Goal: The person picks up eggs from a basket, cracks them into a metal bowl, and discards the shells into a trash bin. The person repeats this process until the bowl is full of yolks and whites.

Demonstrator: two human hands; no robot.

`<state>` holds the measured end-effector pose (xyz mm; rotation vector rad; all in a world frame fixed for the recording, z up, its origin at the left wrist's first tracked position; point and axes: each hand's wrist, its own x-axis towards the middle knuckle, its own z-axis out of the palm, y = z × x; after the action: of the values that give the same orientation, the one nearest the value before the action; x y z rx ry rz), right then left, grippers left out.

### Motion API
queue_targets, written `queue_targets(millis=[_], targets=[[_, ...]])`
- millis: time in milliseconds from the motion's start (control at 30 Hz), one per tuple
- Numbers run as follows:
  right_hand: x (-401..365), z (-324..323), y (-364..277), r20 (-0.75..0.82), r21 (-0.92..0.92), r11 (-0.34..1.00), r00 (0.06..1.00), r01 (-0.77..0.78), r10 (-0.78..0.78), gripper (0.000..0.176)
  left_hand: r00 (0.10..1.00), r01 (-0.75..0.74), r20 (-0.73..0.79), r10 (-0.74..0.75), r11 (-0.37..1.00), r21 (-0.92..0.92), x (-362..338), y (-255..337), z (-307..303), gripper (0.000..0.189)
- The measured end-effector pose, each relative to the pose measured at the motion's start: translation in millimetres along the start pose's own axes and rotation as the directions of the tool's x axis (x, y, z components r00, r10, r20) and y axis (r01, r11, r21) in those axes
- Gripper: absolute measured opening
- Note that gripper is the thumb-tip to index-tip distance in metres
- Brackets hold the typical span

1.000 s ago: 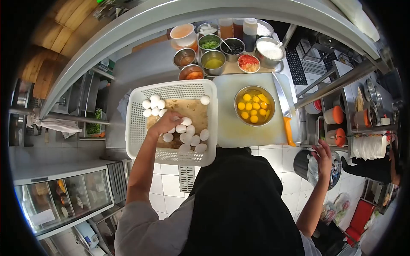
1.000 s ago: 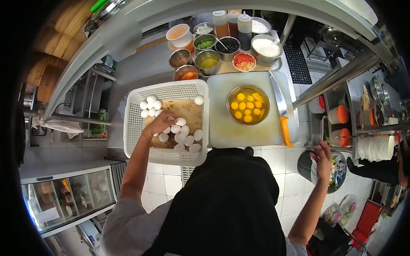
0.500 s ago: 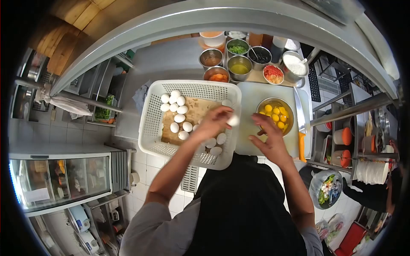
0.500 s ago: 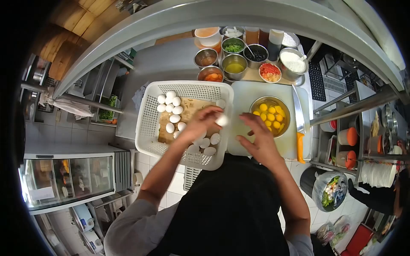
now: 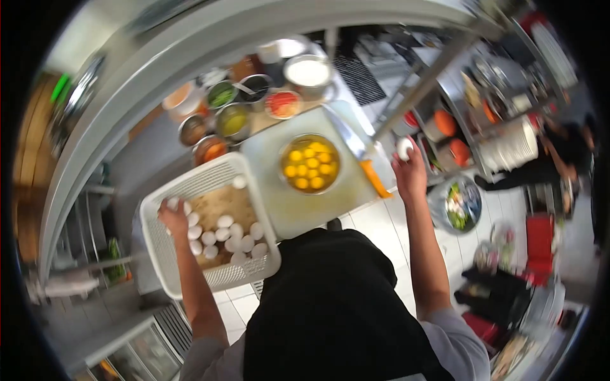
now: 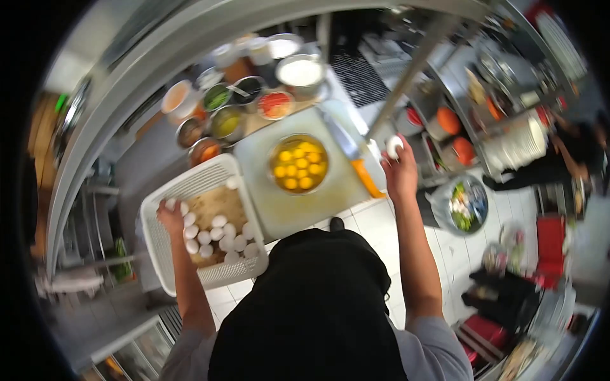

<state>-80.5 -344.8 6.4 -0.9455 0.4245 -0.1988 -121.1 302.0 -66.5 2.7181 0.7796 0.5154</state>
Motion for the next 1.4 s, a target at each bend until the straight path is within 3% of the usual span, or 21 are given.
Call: queue_targets(millis=[33, 133, 200, 233, 300, 333, 367, 400, 433, 467, 533, 600, 633, 667, 733, 800, 933, 1000, 1067, 1333, 1400], targets=[[11.6, -7.1, -3.9, -0.035, -0.059, 0.998, 0.999, 0.038, -0.040, 0.046, 1.000, -0.013, 0.002, 0.013, 0.993, -0.117, -1.6, 1.2, 4.7, 0.061], [36.2, 0.3, -4.4, -0.127, -0.210, 0.968, 0.978, 0.135, -0.163, 0.045, 0.998, -0.034, 0.055, 0.035, 0.999, -0.013, -9.4, 13.5, -5.5, 0.055], [53.1, 4.1, -6.4, -0.179, -0.136, 0.976, 0.965, 0.170, -0.193, 0.044, 0.998, -0.032, 0.035, 0.045, 0.955, -0.295, -1.2, 6.9, -9.1, 0.049], [63.2, 2.8, -4.9, -0.215, -0.174, 0.960, 0.943, 0.217, -0.252, 0.043, 0.998, -0.043, 0.034, 0.056, 0.954, -0.296, 0.8, 11.7, -12.5, 0.049], [74.0, 10.6, -7.7, -0.273, -0.216, 0.940, 0.908, 0.265, -0.318, 0.042, 0.937, 0.345, 0.233, -0.261, 0.591, -0.729, 1.9, 18.4, -27.6, 0.046], [77.4, 13.3, -6.4, -0.317, -0.269, 0.914, 0.868, 0.304, -0.383, 0.042, 0.936, 0.349, 0.236, -0.263, 0.596, -0.723, 3.5, 19.8, -32.2, 0.046], [81.9, 14.9, -3.2, -0.273, -0.342, 0.889, 0.874, 0.303, -0.403, 0.039, 0.886, 0.458, 0.390, -0.251, 0.337, -0.823, 5.7, 25.6, -34.6, 0.045], [81.9, 13.9, -0.2, -0.265, -0.347, 0.889, 0.878, 0.298, -0.398, 0.039, 0.828, 0.543, 0.525, -0.196, 0.048, -0.838, 10.0, 30.7, -37.5, 0.044], [81.4, 13.8, 1.6, -0.111, -0.402, 0.874, 0.932, 0.274, -0.344, 0.038, 0.804, 0.585, 0.578, -0.140, 0.013, -0.811, 5.0, 59.6, -51.2, 0.030], [80.3, 13.8, 1.7, 0.042, -0.457, 0.850, 0.961, 0.262, -0.273, 0.038, 0.804, 0.582, 0.575, -0.148, 0.007, -0.813, 1.8, 86.9, -63.1, 0.030], [73.2, 9.2, -5.9, -0.067, -0.388, 0.895, 0.962, 0.220, -0.266, 0.036, 0.752, 0.658, 0.657, 0.046, -0.022, -0.752, -8.6, 133.9, -74.5, 0.017], [64.7, 0.7, -3.4, -0.178, -0.334, 0.922, 0.948, 0.194, -0.263, 0.038, 0.635, 0.762, 0.720, 0.281, -0.071, -0.644, -20.7, 173.5, -64.5, 0.011], [56.5, -0.6, -2.5, -0.160, -0.335, 0.922, 0.953, 0.194, -0.259, 0.038, 0.598, 0.754, 0.738, 0.314, 0.091, -0.650, -33.2, 202.8, -63.8, 0.013], [45.9, -2.2, -0.1, -0.060, -0.320, 0.942, 0.990, 0.103, -0.129, 0.040, 0.556, 0.725, 0.760, 0.336, 0.251, -0.641, -48.5, 236.8, -66.8, 0.015], [12.0, 17.5, 3.5, 0.113, -0.311, 0.950, 0.991, -0.033, 0.071, 0.044, 0.455, 0.625, 0.640, 0.619, 0.289, -0.725, -71.7, 292.4, -66.8, 0.034], [-16.4, 47.3, 9.7, 0.271, -0.374, 0.927, 0.958, 0.020, 0.089, 0.040, 0.414, 0.429, 0.602, 0.682, 0.437, -0.791, -84.1, 330.4, -50.8, 0.036], [-21.9, 77.4, 29.5, 0.408, -0.413, 0.910, 0.899, 0.025, 0.160, 0.028, 0.371, 0.324, 0.575, 0.729, 0.479, -0.816, -90.4, 367.8, -35.7, 0.041], [-20.8, 88.5, 37.2, 0.482, -0.518, 0.833, 0.871, 0.194, 0.097, 0.024, 0.337, 0.281, 0.577, 0.744, 0.506, -0.816, -88.0, 372.4, -32.2, 0.041], [-22.4, 99.6, 39.2, 0.479, -0.518, 0.834, 0.872, 0.190, 0.098, 0.023, 0.382, 0.218, 0.536, 0.753, 0.490, -0.844, -87.4, 370.2, -24.9, 0.039], [-21.9, 110.8, 52.5, 0.426, -0.689, 0.692, 0.893, 0.216, 0.145, 0.034, 0.354, 0.257, 0.653, 0.670, 0.601, -0.757, -88.4, 359.7, -13.4, 0.040], [-23.5, 109.1, 44.5, 0.481, -0.786, 0.526, 0.856, 0.326, 0.188, 0.036, 0.393, 0.298, 0.691, 0.607, 0.626, -0.720, -91.0, 355.2, -4.0, 0.038]])
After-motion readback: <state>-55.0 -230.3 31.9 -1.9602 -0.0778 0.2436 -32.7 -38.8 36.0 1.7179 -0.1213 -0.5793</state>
